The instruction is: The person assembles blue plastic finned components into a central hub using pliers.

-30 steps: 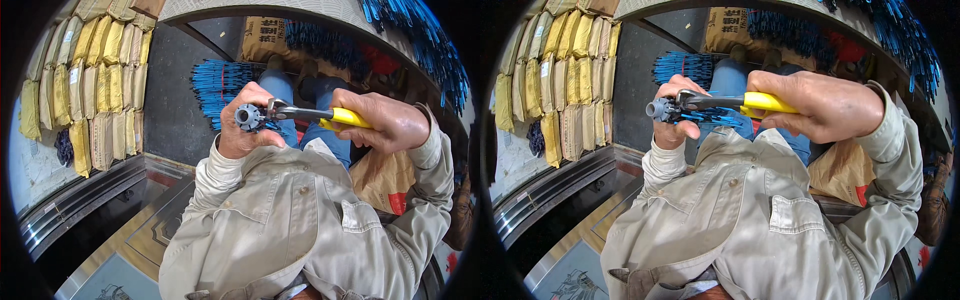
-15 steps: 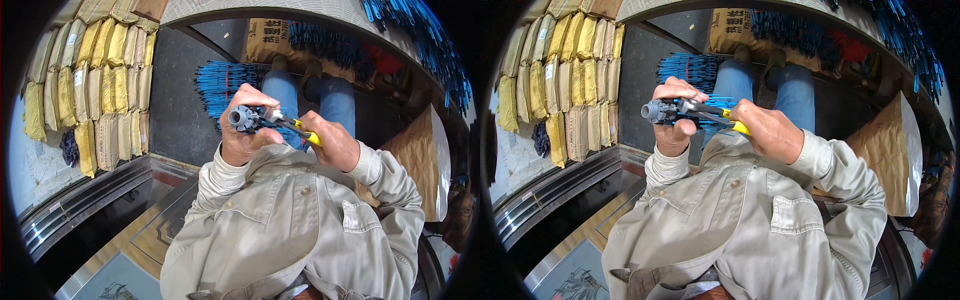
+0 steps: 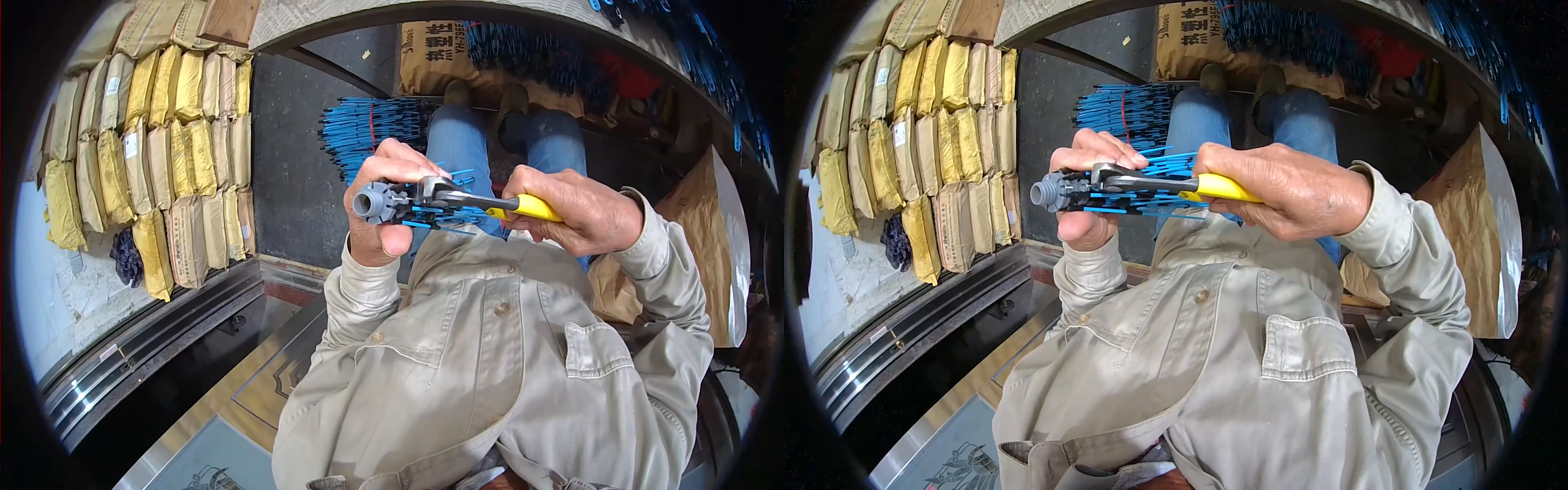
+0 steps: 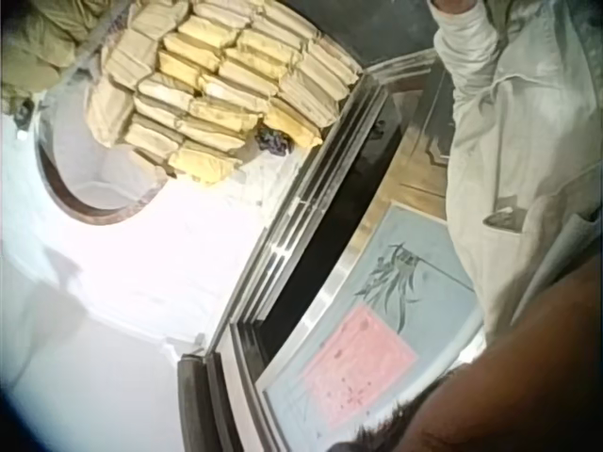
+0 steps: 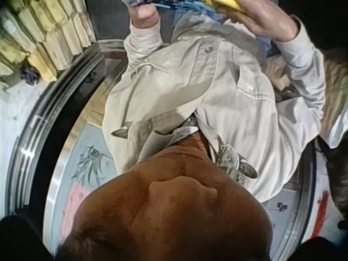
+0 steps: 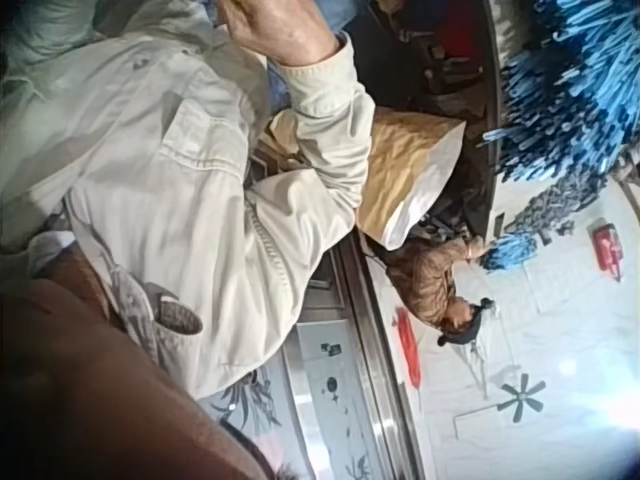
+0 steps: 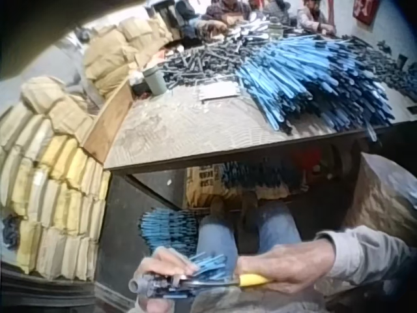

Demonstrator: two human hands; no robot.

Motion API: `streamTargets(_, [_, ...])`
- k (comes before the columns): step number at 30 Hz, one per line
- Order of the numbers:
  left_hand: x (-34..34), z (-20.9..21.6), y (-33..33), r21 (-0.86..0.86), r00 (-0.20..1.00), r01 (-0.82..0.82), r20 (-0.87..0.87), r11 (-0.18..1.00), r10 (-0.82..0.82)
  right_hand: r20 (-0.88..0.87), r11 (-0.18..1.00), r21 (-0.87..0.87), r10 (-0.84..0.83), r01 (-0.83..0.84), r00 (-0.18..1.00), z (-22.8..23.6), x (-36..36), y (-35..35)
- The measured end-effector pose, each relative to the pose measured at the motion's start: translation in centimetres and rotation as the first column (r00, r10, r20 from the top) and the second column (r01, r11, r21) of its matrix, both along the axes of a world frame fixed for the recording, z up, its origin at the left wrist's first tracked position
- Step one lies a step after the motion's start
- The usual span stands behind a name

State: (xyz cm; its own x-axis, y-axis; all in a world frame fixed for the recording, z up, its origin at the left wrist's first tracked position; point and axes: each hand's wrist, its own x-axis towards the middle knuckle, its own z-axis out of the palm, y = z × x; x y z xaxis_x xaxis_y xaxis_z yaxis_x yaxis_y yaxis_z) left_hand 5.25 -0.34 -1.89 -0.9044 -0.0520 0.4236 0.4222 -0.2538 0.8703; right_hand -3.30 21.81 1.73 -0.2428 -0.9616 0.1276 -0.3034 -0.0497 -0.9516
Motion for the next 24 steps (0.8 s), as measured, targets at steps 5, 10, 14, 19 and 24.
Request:
streamTargets(5, [0.4, 0.6, 0.7, -0.081, 0.997, -0.077, 0.016, 0.994, 0.079, -0.199, 0.991, -0.089, -0.120, 0.104, 0.972, 0.1, 0.3, 0.7])
streamTargets(10, [0.2, 0.5, 0.7, -0.183, 0.995, -0.101, -0.017, 0.978, 0.100, -0.168, 0.982, 0.176, -0.043, 0.073, 0.985, 2.0, 0.3, 1.4])
streamTargets(14, [-0.1, 0.6, 0.4, -0.136, 1.000, -0.026, -0.003, 0.990, 0.026, -0.177, 0.990, 0.093, -0.091, 0.109, 0.980, 0.3, 0.8, 1.5])
streamTargets(19, [-0.6, 0.7, 0.6, -0.101, 1.000, 0.003, 0.005, 0.995, -0.002, -0.186, 0.992, 0.025, -0.114, 0.121, 0.976, 0.0, 0.5, 1.4])
streamTargets(24, [-0.4, 0.8, 0.8, -0.138, 0.998, -0.054, 0.010, 0.989, 0.056, -0.237, 0.980, 0.152, -0.090, 0.129, 0.967, 1.1, 0.2, 1.9])
